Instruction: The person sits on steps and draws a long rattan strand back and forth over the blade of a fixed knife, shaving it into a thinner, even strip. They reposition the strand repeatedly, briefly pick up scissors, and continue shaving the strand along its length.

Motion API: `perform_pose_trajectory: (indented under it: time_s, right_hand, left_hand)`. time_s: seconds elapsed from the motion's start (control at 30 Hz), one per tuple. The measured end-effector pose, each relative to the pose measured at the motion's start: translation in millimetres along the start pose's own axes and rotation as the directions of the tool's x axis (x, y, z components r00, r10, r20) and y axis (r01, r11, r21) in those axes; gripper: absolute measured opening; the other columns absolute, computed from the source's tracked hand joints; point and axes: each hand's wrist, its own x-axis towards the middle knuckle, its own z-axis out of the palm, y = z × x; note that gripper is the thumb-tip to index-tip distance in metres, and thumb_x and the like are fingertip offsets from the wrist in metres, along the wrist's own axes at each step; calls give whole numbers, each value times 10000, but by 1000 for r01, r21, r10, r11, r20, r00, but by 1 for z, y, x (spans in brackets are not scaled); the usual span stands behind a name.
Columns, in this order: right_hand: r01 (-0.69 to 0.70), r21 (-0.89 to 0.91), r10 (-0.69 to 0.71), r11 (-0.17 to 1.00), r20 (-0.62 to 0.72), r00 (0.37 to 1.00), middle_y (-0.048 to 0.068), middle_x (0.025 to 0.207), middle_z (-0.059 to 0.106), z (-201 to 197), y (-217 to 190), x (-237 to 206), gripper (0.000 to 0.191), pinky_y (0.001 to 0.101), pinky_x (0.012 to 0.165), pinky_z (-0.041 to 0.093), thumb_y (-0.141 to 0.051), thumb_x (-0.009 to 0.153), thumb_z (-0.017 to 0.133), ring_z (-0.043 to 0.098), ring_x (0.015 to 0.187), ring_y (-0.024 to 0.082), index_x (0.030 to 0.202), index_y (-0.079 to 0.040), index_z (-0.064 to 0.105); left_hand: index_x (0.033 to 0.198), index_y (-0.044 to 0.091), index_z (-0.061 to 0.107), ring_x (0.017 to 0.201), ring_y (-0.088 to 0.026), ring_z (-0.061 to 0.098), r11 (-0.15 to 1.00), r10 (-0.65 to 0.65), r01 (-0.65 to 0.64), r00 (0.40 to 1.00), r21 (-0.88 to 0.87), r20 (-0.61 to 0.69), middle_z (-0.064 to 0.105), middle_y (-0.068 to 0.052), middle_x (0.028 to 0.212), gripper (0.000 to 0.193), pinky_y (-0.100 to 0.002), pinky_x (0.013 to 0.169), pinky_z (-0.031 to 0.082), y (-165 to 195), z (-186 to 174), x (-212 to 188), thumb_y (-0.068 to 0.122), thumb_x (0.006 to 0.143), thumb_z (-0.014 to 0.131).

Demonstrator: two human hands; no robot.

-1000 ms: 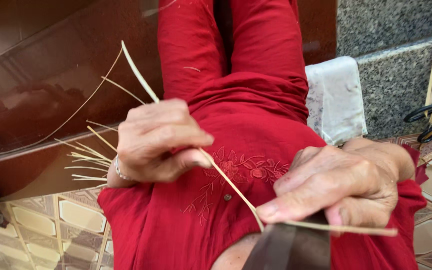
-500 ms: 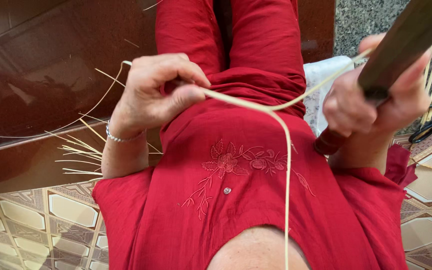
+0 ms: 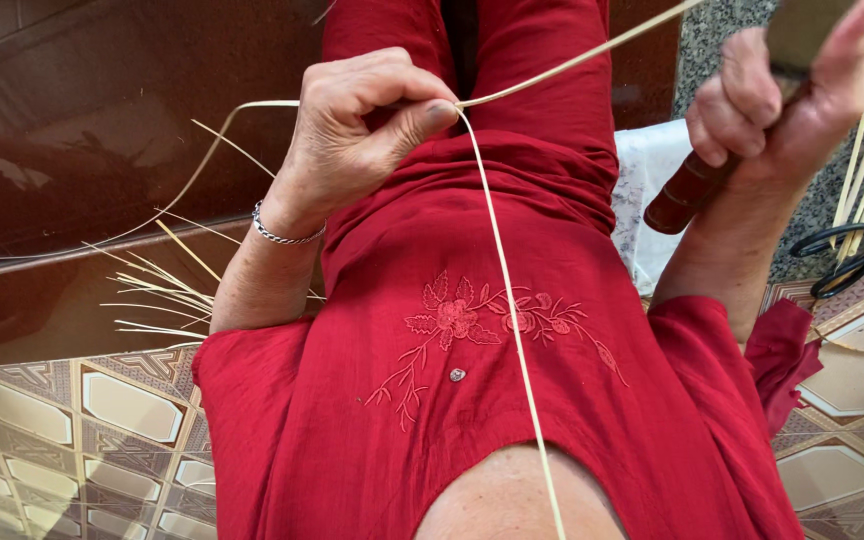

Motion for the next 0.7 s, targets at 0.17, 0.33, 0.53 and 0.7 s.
perform_pose_trajectory:
  time_s: [0.17, 0.33, 0.53, 0.7]
  right_hand:
    - [155, -305, 45, 940, 561, 826, -67, 498, 461, 40, 9, 5, 852, 292, 307, 425, -554, 1060, 325, 422, 314, 61, 1656, 3, 77]
    - [-125, -630, 219, 767, 73, 973, 51, 652, 508, 93, 65, -13, 723, 241, 417, 354, -537, 1122, 513, 409, 438, 87, 1578, 2, 359]
    - [-101, -598, 202, 795, 104, 974, 74, 674, 509, 97, 79, 7, 575, 254, 420, 352, -475, 1175, 492, 411, 457, 103, 1439, 36, 491]
    - [-86, -522, 163, 848, 103, 981, 23, 575, 439, 77, 60, 11, 592, 264, 351, 337, -500, 1165, 439, 358, 376, 87, 1405, 30, 545]
  left_hand:
    - [1064, 5, 745, 775, -46, 667, 991, -59, 55, 998, -122, -28, 722, -24, 927, 120, -204, 680, 533, -1, 3, 4, 104, 1083, 810]
    - [1000, 0, 725, 786, -43, 644, 997, -39, 37, 999, -68, -23, 707, -13, 887, 208, -211, 698, 534, -4, 18, 14, 147, 1036, 868]
    - [951, 5, 700, 742, -22, 608, 983, -150, 153, 988, -99, 34, 679, 11, 837, 228, -198, 637, 492, -23, 17, 13, 153, 981, 871]
    - [1065, 12, 728, 741, -21, 504, 971, -117, 138, 987, -194, 112, 598, 30, 845, 102, -194, 657, 418, -49, -4, 11, 88, 1129, 751]
